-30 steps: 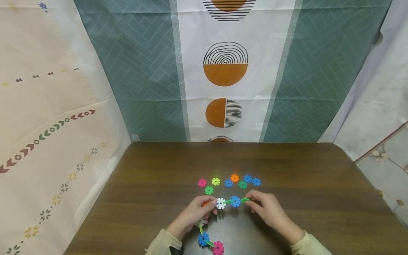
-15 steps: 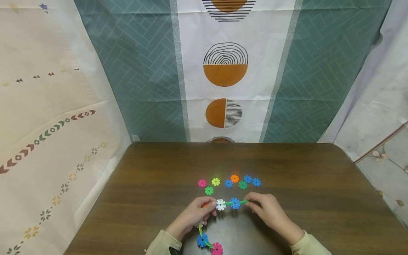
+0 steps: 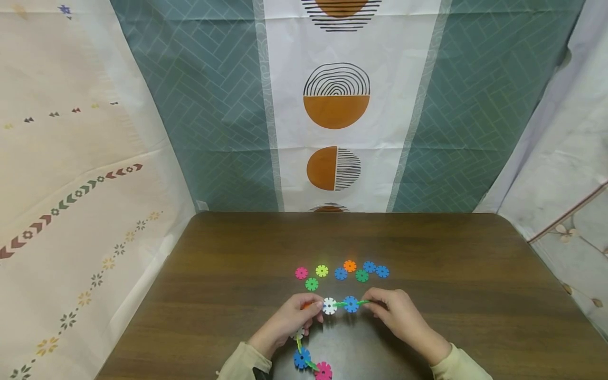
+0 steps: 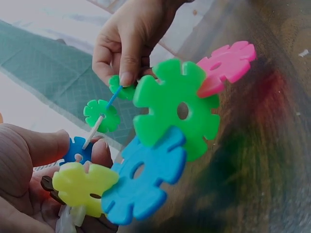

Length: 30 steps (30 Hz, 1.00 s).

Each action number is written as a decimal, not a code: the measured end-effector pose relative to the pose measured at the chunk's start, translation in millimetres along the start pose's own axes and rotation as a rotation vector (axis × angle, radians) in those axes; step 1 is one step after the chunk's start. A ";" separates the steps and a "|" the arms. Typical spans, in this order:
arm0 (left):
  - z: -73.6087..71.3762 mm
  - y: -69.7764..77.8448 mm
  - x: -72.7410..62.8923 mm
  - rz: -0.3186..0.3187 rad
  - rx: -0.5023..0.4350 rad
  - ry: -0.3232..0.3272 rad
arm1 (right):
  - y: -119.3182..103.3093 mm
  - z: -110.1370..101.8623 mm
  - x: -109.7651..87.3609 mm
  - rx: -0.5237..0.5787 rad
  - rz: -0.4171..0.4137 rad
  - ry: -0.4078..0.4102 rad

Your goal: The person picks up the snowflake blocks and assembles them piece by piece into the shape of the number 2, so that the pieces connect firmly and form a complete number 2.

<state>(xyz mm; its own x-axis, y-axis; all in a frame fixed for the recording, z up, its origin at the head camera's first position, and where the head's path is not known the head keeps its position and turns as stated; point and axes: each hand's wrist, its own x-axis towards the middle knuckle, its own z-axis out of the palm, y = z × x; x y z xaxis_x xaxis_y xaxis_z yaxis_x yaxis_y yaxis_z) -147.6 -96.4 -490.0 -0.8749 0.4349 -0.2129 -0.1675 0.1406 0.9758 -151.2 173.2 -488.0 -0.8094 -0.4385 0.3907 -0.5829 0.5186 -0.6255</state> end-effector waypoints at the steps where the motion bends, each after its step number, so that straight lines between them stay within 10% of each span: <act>1: 0.3 0.5 -0.2 -0.002 0.001 0.002 | 0.2 0.4 0.3 -0.003 -0.010 0.010; 18: 0.8 1.0 3.6 0.021 -0.005 0.035 | 2.6 10.9 2.0 -0.105 -0.116 0.087; 30: -3.0 3.1 -0.4 0.002 0.069 0.035 | -1.5 9.4 2.8 -0.034 0.013 -0.018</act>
<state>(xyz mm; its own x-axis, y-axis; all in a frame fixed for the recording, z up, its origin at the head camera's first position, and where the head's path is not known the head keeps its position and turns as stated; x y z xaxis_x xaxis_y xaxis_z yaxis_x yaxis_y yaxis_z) -149.2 -98.8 -486.8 -0.8909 0.4039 -0.2076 -0.1350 0.2009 0.9703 -151.9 164.3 -492.3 -0.8156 -0.4444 0.3704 -0.5747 0.5487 -0.6072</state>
